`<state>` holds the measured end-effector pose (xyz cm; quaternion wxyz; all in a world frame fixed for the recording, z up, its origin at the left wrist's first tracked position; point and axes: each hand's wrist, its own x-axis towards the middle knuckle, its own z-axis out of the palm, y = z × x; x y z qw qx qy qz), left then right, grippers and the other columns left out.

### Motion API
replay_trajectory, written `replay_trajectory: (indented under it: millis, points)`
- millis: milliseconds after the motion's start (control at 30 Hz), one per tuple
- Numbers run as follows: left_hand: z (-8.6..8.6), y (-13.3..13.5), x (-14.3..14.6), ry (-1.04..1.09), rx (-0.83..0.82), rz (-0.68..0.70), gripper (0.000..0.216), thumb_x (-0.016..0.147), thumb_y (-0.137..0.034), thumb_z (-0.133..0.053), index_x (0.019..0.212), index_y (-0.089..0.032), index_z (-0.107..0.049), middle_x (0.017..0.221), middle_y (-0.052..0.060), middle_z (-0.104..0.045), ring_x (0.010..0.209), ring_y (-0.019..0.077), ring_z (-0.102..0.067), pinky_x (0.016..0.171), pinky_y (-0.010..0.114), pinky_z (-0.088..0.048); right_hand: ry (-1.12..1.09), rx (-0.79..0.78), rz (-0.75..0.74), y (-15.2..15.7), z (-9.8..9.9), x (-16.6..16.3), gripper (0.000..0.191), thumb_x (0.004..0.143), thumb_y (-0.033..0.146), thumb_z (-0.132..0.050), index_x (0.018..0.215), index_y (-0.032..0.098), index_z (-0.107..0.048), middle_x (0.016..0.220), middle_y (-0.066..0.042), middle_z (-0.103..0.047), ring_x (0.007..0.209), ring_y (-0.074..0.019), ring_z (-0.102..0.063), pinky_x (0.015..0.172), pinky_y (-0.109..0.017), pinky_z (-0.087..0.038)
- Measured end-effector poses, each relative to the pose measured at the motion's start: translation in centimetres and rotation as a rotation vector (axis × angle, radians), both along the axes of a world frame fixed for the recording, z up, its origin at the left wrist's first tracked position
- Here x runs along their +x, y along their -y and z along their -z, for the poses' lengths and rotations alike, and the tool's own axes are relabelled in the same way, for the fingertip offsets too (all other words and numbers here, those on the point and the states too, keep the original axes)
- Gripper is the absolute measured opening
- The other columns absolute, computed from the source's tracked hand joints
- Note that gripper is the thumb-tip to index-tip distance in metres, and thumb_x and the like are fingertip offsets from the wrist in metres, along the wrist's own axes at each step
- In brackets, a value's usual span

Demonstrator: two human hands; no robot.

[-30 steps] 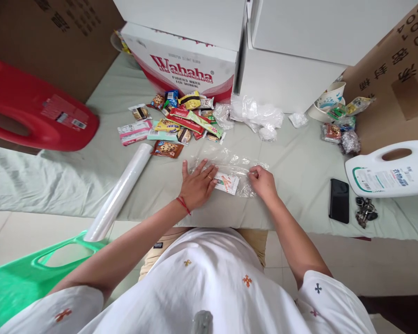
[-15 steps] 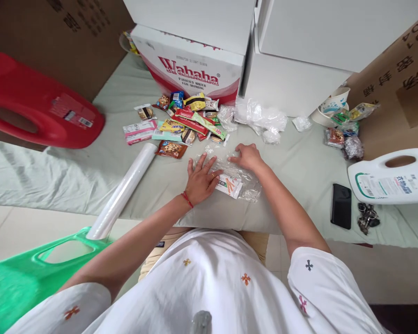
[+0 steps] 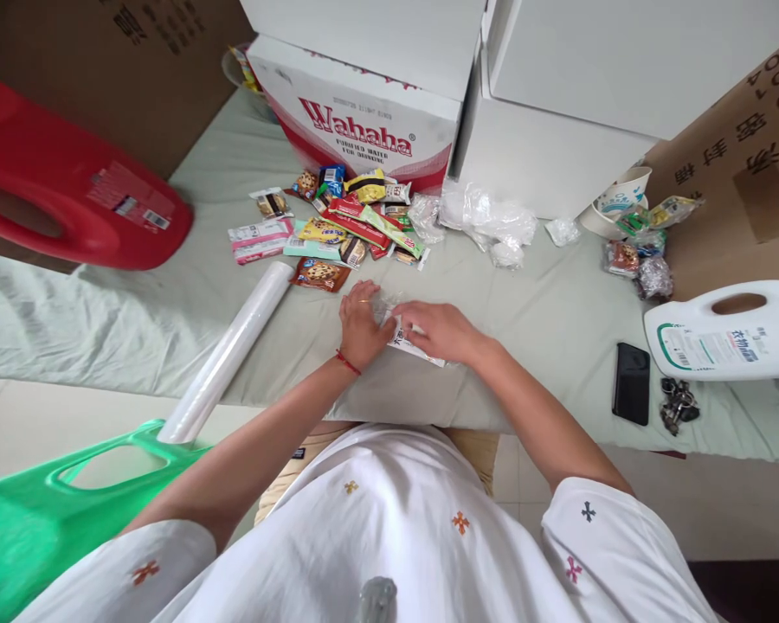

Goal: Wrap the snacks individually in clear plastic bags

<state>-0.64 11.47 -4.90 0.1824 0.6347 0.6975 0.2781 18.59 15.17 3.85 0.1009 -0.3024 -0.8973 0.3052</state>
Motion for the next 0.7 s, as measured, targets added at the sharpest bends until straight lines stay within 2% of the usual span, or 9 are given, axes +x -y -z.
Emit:
replay_trajectory:
  millis: [100,167,233,300,400,467,500,567,700]
  points:
    - [0.0,-0.4,-1.1,0.063,-0.058,0.075,0.085,0.076,-0.025,-0.065,0.155,-0.015,-0.037,0.156,0.021,-0.051,0.151,0.0349,-0.040,0.129,0.059,-0.014,0.124,0.065,-0.073,2.5,0.8,-0.3,0.022,0.100,0.020,-0.048,0.105,0.023,-0.069,0.146,-0.005,-0.064,0.112,-0.0205,-0.069,0.079,-0.030,-0.049]
    - [-0.1,-0.8,-2.2,0.144,-0.078,0.197,0.091,0.074,-0.025,-0.064,0.159,-0.017,-0.032,0.144,0.017,-0.062,0.145,0.0322,-0.048,0.129,0.060,-0.014,0.202,0.116,-0.068,3.4,1.5,-0.4,0.024,0.101,0.020,-0.047,0.111,0.024,-0.068,0.153,-0.004,-0.059,0.109,-0.0206,-0.070,0.073,-0.030,-0.048]
    - [-0.3,-1.3,-3.6,0.264,-0.103,0.309,0.095,0.073,-0.026,-0.064,0.161,-0.016,-0.029,0.123,0.011,-0.072,0.134,0.0282,-0.057,0.126,0.056,-0.024,0.269,0.157,-0.067,3.9,1.9,-0.5,0.025,0.102,0.021,-0.047,0.115,0.024,-0.068,0.157,-0.003,-0.055,0.104,-0.0207,-0.072,0.067,-0.030,-0.046]
    - [-0.6,-1.8,-5.0,0.369,-0.136,0.353,0.092,0.072,-0.024,-0.062,0.159,-0.016,-0.035,0.104,0.006,-0.073,0.115,0.0243,-0.065,0.116,0.047,-0.041,0.326,0.188,-0.083,4.3,2.4,-0.5,0.027,0.103,0.021,-0.048,0.119,0.025,-0.068,0.159,-0.002,-0.053,0.101,-0.0211,-0.072,0.065,-0.030,-0.046]
    - [-0.8,-2.3,-7.1,0.364,-0.159,0.375,0.057,0.068,-0.021,-0.061,0.125,-0.019,-0.070,0.087,0.002,-0.068,0.092,0.0208,-0.063,0.099,0.039,-0.050,0.408,0.219,-0.115,4.7,3.0,-0.6,0.032,0.102,0.019,-0.048,0.128,0.025,-0.066,0.162,-0.001,-0.049,0.100,-0.0222,-0.074,0.066,-0.032,-0.049]
    - [-0.6,-2.2,-8.5,0.320,-0.128,0.381,0.023,0.068,-0.020,-0.060,0.085,-0.020,-0.075,0.080,0.002,-0.065,0.087,0.0205,-0.061,0.099,0.039,-0.048,0.450,0.233,-0.134,4.9,3.4,-0.6,0.038,0.101,0.016,-0.047,0.133,0.025,-0.064,0.164,-0.001,-0.045,0.102,-0.0225,-0.074,0.069,-0.032,-0.052]
    - [-0.5,-2.1,-9.2,0.314,-0.101,0.368,0.011,0.068,-0.020,-0.060,0.071,-0.020,-0.070,0.078,0.003,-0.064,0.087,0.0206,-0.060,0.099,0.040,-0.048,0.463,0.239,-0.142,4.9,3.5,-0.5,0.040,0.100,0.015,-0.046,0.136,0.025,-0.063,0.165,-0.001,-0.043,0.103,-0.0226,-0.074,0.071,-0.032,-0.053]
    - [0.0,-1.6,-10.4,0.327,-0.044,0.281,0.009,0.068,-0.019,-0.058,0.060,-0.020,-0.061,0.078,0.004,-0.064,0.087,0.0205,-0.060,0.097,0.039,-0.047,0.476,0.249,-0.150,5.0,3.8,-0.5,0.045,0.099,0.012,-0.044,0.138,0.026,-0.061,0.166,0.001,-0.041,0.106,-0.0224,-0.074,0.075,-0.033,-0.055]
    - [0.2,-0.3,-10.2,0.268,-0.030,0.013,0.016,0.081,-0.028,-0.054,0.078,-0.019,-0.067,0.088,0.006,-0.066,0.091,0.0230,-0.059,0.091,0.039,-0.048,0.459,0.236,-0.139,5.1,4.2,-0.5,0.050,0.095,0.007,-0.044,0.137,0.028,-0.062,0.166,0.003,-0.040,0.106,-0.0222,-0.074,0.079,-0.035,-0.057]
